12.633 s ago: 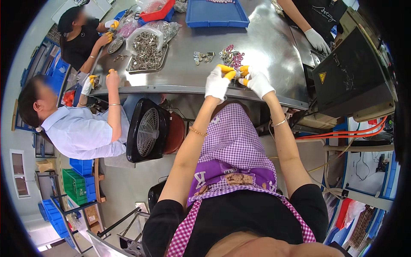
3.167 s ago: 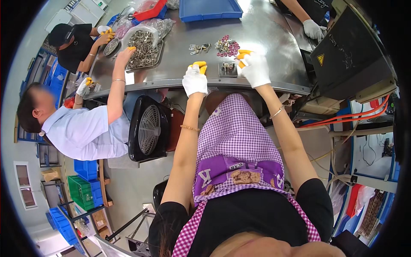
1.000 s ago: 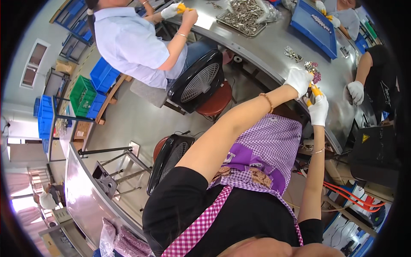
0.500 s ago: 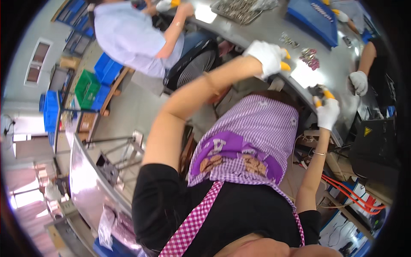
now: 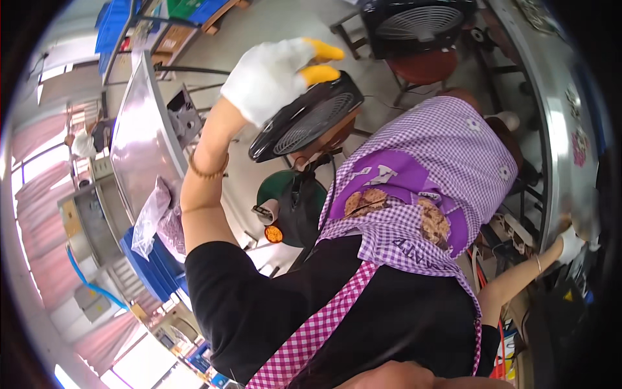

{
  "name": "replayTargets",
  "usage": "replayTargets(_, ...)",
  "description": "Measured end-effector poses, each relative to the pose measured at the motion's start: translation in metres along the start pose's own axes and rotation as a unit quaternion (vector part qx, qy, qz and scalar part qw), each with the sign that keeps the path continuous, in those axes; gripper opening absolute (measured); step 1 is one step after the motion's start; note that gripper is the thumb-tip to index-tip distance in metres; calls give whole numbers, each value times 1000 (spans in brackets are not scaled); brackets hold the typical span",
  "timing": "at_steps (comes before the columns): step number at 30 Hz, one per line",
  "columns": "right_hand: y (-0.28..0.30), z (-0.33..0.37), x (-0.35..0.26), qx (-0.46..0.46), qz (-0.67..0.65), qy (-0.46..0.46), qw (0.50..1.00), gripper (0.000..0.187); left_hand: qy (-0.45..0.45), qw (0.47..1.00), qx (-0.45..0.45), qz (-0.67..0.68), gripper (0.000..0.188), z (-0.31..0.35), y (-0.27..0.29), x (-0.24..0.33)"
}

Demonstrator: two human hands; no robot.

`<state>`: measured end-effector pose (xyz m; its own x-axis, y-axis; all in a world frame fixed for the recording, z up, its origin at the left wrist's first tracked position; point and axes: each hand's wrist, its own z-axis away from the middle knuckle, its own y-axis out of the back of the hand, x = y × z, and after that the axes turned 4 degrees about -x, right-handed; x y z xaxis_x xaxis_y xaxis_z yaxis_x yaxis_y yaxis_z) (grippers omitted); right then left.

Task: The person assembles metal components onto fixture blocks on a table by hand, adjusts an iron underneath the table, and continues assembling hardware parts onto the fixtures.

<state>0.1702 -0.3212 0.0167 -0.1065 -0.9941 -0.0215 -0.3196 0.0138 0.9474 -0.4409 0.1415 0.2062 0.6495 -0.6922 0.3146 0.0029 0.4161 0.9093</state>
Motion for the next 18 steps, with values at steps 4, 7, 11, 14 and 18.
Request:
replayTargets(4,-16,-39,19,5,14,32,999,54,112,986,69,100,29,63,-26,-60)
replayTargets(7,33,26,-45,14,22,55,998,53,264,956,47,120,29,103,-46,-78)
replayTargets(11,119,114,-101,45,30,63,997,53,451,891,-54,-10,28,131,-78,-78)
replayTargets(14,112,105,-99,38,24,69,997,52,448,870,-203,-33,26,146,-96,-73)
replayTargets(18,117,103,-89,51,32,60,996,51,365,873,-322,-26,30,160,-146,-84)
